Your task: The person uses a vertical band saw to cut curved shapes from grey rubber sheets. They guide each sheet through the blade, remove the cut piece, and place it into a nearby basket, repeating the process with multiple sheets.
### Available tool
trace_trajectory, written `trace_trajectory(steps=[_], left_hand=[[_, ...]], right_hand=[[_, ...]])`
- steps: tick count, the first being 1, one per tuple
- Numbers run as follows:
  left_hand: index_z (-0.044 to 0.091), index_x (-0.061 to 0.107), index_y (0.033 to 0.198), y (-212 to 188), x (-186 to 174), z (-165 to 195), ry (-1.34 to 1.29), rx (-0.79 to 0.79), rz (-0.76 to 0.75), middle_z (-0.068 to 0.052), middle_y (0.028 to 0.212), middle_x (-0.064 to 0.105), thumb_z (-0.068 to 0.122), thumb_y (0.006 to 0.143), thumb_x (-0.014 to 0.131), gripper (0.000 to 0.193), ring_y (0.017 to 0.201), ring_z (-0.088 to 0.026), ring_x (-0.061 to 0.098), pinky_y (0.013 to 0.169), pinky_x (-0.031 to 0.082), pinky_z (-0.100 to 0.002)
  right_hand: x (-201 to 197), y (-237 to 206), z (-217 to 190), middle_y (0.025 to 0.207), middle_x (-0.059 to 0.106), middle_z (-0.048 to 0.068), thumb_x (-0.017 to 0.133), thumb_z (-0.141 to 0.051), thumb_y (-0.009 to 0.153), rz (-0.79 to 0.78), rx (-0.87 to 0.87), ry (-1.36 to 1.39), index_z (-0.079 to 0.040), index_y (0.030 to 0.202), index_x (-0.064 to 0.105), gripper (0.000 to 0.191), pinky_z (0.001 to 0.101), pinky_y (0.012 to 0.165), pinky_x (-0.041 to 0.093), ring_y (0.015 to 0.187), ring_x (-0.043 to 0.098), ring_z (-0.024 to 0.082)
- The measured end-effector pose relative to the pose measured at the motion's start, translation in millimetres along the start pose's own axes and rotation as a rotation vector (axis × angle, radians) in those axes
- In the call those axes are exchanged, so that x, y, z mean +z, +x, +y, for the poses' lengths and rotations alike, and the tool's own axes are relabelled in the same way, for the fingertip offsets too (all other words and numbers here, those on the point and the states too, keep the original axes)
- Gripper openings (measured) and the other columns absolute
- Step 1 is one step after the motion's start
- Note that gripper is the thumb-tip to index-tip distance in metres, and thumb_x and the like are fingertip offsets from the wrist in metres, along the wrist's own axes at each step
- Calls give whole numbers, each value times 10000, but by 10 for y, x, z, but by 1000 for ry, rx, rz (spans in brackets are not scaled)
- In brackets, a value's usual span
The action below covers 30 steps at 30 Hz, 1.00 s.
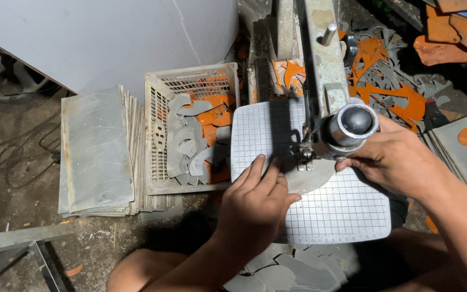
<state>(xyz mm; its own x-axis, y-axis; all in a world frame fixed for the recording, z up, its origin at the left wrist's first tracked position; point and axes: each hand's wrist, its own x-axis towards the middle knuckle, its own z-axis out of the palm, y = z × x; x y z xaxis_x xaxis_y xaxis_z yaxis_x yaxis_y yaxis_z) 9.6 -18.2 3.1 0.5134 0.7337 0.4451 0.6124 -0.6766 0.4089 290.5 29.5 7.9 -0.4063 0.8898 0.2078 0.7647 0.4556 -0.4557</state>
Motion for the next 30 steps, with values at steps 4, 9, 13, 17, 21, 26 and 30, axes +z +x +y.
trace_trajectory(steps=[4, 9, 13, 17, 21, 26, 30], left_hand=[[-119, 709, 996, -8, 55, 105, 49, -7, 45, -339, 1132, 711, 241, 858, 806, 398, 1135, -534, 670, 943, 564, -523], [-127, 717, 1015, -9, 103, 167, 114, -5, 54, -331, 1116, 716, 257, 845, 817, 432, 1097, -542, 681, 919, 573, -527], [-116, 729, 1000, 0, 164, 206, 172, -11, 41, -329, 1091, 720, 287, 838, 836, 447, 1054, -543, 695, 875, 583, -520], [-97, 734, 973, 39, 148, 228, 170, -9, 6, -338, 1096, 719, 319, 835, 841, 451, 1050, -525, 703, 846, 586, -502], [-66, 735, 1097, 25, -139, 45, 42, 47, -180, -306, 1196, 680, 271, 779, 834, 474, 1128, -434, 660, 850, 538, -478], [213, 762, 1211, 43, -439, -278, -15, 97, -344, -120, 1397, 637, 86, 690, 749, 536, 1170, -280, 590, 902, 474, -397], [258, 747, 1212, 67, -460, -351, -102, 88, -338, -56, 1392, 638, 269, 746, 806, 470, 1138, -273, 581, 912, 460, -386]], right_hand=[[22, 39, 99, 1052, 745, 45, 854, -98, 640, 4, -55, -57, -185, 945, 805, 321, 379, 892, 569, 1023, 687, 274], [51, 82, 192, 1062, 739, 65, 824, -88, 680, 0, -42, -170, -177, 965, 796, 300, 385, 880, 573, 1011, 683, 281], [68, 125, 246, 1008, 725, 67, 811, -82, 699, -2, -35, -195, -141, 958, 775, 268, 388, 848, 572, 955, 671, 282], [46, 183, 234, 905, 708, 51, 841, -97, 707, -30, -27, -240, -129, 891, 744, 209, 389, 826, 570, 920, 656, 289], [-41, 100, -48, 857, 689, 82, 851, -95, 680, -49, 85, -301, -121, 886, 745, 234, 403, 797, 568, 919, 649, 307], [155, -310, -765, 1035, 742, 127, 777, -262, 804, 98, 209, -185, -108, 1025, 785, 270, 414, 823, 559, 969, 673, 304], [322, -407, -951, 1131, 736, 156, 706, -320, 839, 137, 58, -373, -29, 1065, 760, 373, 514, 1073, 446, 1153, 652, 329]])
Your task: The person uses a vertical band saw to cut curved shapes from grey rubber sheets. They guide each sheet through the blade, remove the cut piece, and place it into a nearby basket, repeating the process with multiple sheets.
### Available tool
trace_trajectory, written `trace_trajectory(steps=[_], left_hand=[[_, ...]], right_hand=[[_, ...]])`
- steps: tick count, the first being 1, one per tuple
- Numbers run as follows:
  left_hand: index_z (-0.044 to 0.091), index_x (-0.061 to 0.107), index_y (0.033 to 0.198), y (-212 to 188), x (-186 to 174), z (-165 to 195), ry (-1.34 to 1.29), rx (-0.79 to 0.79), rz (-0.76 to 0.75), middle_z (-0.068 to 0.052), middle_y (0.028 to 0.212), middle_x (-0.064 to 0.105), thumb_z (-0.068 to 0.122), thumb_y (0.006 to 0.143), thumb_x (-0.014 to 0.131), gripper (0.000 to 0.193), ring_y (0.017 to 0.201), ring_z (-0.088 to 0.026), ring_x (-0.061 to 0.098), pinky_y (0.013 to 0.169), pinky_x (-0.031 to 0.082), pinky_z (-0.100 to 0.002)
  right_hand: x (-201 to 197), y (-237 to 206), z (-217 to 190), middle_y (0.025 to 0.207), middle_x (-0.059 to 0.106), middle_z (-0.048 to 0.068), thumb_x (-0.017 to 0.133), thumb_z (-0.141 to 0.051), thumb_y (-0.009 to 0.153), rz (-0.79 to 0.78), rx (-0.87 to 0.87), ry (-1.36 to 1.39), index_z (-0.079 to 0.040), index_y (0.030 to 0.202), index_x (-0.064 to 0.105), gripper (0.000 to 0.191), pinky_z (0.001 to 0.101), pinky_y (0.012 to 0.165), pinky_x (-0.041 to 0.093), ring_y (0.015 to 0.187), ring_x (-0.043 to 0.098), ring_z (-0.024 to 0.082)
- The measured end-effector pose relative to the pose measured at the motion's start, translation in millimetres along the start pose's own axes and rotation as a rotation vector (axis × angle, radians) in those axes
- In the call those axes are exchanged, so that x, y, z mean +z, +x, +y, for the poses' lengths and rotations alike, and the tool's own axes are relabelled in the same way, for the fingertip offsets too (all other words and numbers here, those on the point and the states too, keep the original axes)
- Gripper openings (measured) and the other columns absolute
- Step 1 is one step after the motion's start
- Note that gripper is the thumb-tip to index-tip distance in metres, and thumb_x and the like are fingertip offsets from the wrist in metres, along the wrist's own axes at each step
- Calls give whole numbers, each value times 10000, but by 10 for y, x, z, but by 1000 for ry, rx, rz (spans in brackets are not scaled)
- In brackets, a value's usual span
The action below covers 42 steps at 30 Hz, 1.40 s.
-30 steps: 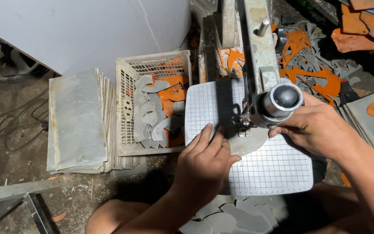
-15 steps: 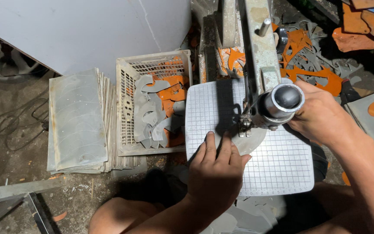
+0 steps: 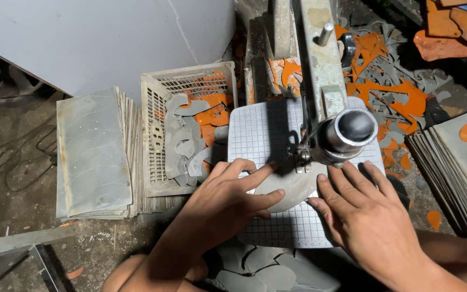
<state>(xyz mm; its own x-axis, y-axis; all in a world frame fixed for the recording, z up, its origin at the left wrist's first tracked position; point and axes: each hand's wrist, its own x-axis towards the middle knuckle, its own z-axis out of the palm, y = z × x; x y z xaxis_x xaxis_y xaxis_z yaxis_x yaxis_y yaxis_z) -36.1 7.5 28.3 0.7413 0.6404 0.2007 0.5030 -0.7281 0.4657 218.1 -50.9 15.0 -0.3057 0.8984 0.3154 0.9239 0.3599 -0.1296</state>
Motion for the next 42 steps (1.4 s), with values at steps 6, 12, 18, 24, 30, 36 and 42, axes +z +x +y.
trace_trajectory(steps=[6, 12, 18, 24, 30, 36, 42], left_hand=[[231, 740, 1176, 16, 85, 9, 63, 60, 10, -67, 1276, 674, 344, 738, 812, 458, 1156, -296, 583, 902, 442, -445], [167, 717, 1177, 19, 205, 127, 102, 79, 97, -156, 1268, 676, 368, 821, 788, 415, 1213, -311, 588, 940, 433, -489], [125, 713, 1198, -4, 259, 229, 108, 27, 114, -202, 1288, 672, 366, 863, 758, 415, 1263, -333, 578, 1054, 390, -590], [115, 718, 1195, 14, 341, 297, 96, -9, 151, -234, 1280, 661, 387, 878, 741, 419, 1279, -373, 567, 1079, 328, -692], [91, 708, 1174, 40, 403, 394, 86, -41, 201, -244, 1257, 665, 383, 886, 734, 411, 1268, -397, 566, 1089, 309, -721], [61, 696, 1183, 68, 483, 472, 75, -75, 240, -274, 1222, 657, 348, 911, 741, 397, 1272, -432, 570, 1099, 296, -730], [29, 693, 1161, 116, 596, 544, 91, -98, 313, -340, 1285, 627, 338, 892, 775, 418, 1330, -465, 550, 1127, 289, -726]], right_hand=[[32, 22, 60, 1149, 740, 123, 647, -322, 870, -56, -1, -42, -49, 1137, 746, 395, 598, 1158, 327, 1220, 620, 312], [70, 44, 158, 1126, 750, 72, 621, -311, 870, -88, 5, -31, -78, 1185, 739, 409, 651, 1172, 268, 1250, 588, 297], [61, 98, 199, 1100, 755, 54, 627, -303, 873, -78, -6, -25, -90, 1153, 753, 374, 667, 1186, 255, 1227, 600, 284], [36, 192, 237, 984, 770, 19, 636, -293, 872, -96, -9, -5, -89, 1076, 784, 324, 675, 1185, 252, 1100, 639, 252], [32, 276, 289, 791, 753, -2, 689, -351, 902, -174, 67, 33, -147, 1036, 831, 282, 665, 1217, 235, 1039, 652, 225], [72, 319, 370, 904, 781, 7, 656, -315, 891, -98, -5, 104, -133, 907, 832, 253, 687, 1179, 217, 1092, 639, 257], [147, 366, 482, 892, 777, 26, 702, -394, 904, -206, 66, 73, -119, 848, 832, 309, 659, 1243, 198, 1120, 636, 248]])
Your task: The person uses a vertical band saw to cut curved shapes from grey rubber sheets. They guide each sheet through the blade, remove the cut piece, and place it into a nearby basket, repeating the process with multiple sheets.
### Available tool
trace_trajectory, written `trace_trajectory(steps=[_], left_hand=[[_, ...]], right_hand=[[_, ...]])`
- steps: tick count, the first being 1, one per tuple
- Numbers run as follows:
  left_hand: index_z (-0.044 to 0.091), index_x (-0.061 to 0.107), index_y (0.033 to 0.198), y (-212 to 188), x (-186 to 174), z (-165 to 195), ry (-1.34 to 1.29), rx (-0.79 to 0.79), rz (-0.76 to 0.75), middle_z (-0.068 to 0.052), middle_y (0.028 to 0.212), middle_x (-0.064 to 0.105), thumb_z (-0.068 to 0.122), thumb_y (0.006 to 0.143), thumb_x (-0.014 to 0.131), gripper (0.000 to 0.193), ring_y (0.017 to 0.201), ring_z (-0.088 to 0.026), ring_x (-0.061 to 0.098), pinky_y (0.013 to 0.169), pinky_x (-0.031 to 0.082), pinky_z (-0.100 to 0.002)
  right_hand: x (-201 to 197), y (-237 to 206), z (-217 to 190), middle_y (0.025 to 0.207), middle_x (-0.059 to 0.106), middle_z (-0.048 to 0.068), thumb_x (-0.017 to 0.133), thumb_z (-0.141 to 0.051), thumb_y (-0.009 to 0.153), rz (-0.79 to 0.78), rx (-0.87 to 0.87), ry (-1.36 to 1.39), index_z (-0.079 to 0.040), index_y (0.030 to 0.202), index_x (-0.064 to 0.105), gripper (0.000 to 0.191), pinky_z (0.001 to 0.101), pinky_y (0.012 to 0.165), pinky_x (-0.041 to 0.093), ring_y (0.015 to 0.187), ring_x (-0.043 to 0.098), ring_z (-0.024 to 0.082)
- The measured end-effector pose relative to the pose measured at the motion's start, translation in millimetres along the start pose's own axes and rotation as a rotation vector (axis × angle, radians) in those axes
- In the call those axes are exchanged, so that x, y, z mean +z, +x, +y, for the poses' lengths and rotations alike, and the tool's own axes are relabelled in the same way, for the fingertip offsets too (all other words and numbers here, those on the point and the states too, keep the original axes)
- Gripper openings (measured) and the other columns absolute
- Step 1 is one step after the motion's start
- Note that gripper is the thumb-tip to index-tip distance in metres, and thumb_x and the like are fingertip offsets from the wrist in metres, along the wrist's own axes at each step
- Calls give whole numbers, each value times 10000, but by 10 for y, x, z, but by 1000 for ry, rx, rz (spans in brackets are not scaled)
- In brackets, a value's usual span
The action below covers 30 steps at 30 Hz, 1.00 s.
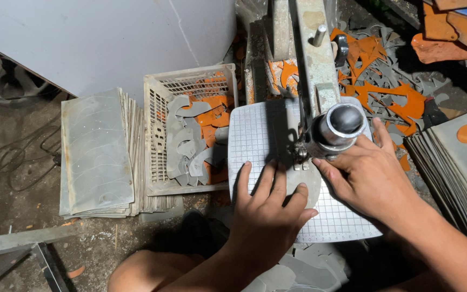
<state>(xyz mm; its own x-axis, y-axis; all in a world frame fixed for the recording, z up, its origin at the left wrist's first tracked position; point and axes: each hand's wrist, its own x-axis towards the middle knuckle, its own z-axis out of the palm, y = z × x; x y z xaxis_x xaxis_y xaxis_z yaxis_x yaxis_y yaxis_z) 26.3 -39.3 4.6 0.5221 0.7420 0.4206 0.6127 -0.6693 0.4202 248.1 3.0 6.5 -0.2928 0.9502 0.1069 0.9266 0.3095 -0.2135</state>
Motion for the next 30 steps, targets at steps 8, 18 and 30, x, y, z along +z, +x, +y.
trace_trajectory(steps=[8, 18, 30], left_hand=[[-9, 700, 1136, 44, 78, 79, 27, -10, 39, -412, 1223, 619, 330, 855, 819, 457, 1286, -515, 575, 1133, 354, -679], [-66, 695, 1129, 97, 154, 124, 30, -19, 56, -416, 1133, 640, 338, 834, 854, 525, 1219, -549, 609, 1150, 392, -648], [-54, 548, 1339, 78, -202, -206, -172, -87, -215, -217, 1263, 646, 461, 922, 694, 678, 1268, -384, 571, 1115, 343, -665]], right_hand=[[86, 77, 161, 1095, 750, 41, 680, -299, 837, -22, -31, 19, -209, 957, 819, 204, 683, 1219, 152, 1219, 582, 274], [103, 162, 186, 1126, 726, 75, 668, -259, 833, 66, -119, 26, -227, 1064, 766, 253, 696, 1182, 196, 1199, 587, 328], [-97, -473, -583, 1116, 729, 175, 733, -317, 823, 216, -14, 3, -67, 1010, 723, 312, 447, 1041, 501, 1047, 680, 371]])
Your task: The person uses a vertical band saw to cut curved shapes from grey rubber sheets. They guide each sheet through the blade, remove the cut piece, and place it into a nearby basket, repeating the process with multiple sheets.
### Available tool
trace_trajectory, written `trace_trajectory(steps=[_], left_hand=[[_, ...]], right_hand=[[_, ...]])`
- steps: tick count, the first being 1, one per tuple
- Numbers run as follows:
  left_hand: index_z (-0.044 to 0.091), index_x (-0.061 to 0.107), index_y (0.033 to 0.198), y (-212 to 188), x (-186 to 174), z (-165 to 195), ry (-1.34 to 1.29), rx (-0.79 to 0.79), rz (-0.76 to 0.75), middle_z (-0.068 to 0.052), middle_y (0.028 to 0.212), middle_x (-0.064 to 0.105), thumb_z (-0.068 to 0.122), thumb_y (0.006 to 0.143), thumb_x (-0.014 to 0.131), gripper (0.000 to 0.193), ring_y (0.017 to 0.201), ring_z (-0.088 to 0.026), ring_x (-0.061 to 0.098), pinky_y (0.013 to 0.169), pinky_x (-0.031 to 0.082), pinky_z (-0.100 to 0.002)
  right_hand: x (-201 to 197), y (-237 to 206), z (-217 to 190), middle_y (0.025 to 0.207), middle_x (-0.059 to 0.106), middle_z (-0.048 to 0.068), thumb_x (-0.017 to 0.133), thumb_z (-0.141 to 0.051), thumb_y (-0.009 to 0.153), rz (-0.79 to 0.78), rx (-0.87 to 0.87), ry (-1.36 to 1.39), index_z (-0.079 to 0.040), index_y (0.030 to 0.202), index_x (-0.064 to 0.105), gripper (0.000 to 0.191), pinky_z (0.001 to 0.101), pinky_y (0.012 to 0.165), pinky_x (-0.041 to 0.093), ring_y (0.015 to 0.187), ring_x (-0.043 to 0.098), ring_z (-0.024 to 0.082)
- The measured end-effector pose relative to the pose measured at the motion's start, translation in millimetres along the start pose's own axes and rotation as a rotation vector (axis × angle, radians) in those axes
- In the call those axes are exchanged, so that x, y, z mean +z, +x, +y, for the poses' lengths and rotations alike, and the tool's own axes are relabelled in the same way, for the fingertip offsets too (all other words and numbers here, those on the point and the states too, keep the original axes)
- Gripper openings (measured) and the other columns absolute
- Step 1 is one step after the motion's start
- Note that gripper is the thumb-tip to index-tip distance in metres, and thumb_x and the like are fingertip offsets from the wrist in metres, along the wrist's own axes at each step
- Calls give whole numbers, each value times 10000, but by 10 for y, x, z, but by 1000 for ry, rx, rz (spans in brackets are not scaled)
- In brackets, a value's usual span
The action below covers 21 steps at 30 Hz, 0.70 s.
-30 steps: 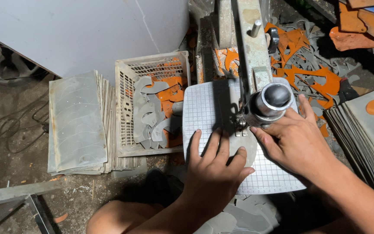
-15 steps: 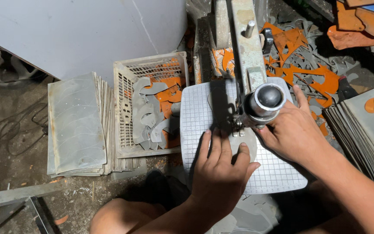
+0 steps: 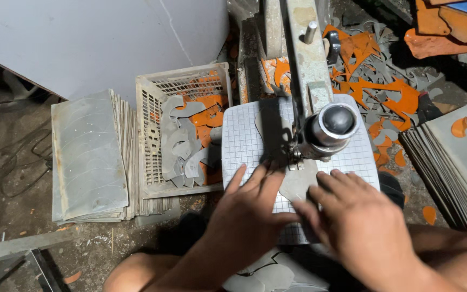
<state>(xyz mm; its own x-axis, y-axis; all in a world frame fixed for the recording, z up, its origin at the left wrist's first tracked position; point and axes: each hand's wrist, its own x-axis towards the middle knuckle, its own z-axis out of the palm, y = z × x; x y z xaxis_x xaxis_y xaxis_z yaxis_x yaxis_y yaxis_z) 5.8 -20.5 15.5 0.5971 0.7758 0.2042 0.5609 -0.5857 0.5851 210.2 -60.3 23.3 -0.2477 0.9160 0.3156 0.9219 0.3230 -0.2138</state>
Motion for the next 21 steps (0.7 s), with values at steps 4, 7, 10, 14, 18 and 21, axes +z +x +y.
trace_trajectory(steps=[4, 7, 10, 14, 18, 21], left_hand=[[-16, 542, 1365, -55, -122, -80, 186, 80, -101, -132, 1334, 616, 334, 916, 675, 585, 1355, -327, 511, 1093, 293, -714], [-10, 531, 1397, -39, -103, -62, 200, 91, -85, -125, 1383, 587, 276, 919, 663, 572, 1402, -306, 475, 1119, 280, -718], [-12, 535, 1393, -24, -136, -121, 149, 105, -126, -138, 1374, 596, 261, 910, 665, 570, 1386, -333, 475, 1098, 270, -733], [-18, 551, 1387, -24, -126, -137, 165, 128, -93, -149, 1390, 601, 249, 955, 653, 518, 1375, -332, 499, 1097, 280, -737], [-31, 555, 1382, -27, -115, -122, 166, 130, -75, -152, 1391, 609, 222, 945, 648, 513, 1376, -324, 510, 1096, 298, -735], [-44, 556, 1381, -25, -126, -119, 165, 137, -63, -160, 1399, 610, 183, 936, 638, 506, 1391, -324, 507, 1100, 309, -731]], right_hand=[[70, -92, -36, 1206, 726, 198, 780, -301, 703, 24, -73, -39, -26, 1055, 725, 449, 464, 1017, 505, 1143, 670, 378], [88, -20, -27, 1134, 719, 216, 774, -303, 804, 31, 4, 75, 3, 959, 710, 349, 463, 1001, 517, 1107, 674, 390], [50, 33, -29, 1144, 713, 236, 764, -272, 806, 19, -4, 94, 19, 966, 706, 337, 454, 989, 516, 1126, 664, 409], [46, 66, -11, 1148, 714, 248, 750, -257, 818, 16, -26, 96, 40, 969, 707, 336, 455, 986, 517, 1124, 664, 416], [61, 62, 20, 1162, 712, 245, 751, -255, 826, 31, -28, 105, 42, 983, 711, 339, 450, 1003, 514, 1137, 664, 406], [64, 68, 34, 1170, 711, 244, 752, -249, 826, 35, -33, 115, 43, 986, 710, 336, 443, 1010, 514, 1149, 665, 399]])
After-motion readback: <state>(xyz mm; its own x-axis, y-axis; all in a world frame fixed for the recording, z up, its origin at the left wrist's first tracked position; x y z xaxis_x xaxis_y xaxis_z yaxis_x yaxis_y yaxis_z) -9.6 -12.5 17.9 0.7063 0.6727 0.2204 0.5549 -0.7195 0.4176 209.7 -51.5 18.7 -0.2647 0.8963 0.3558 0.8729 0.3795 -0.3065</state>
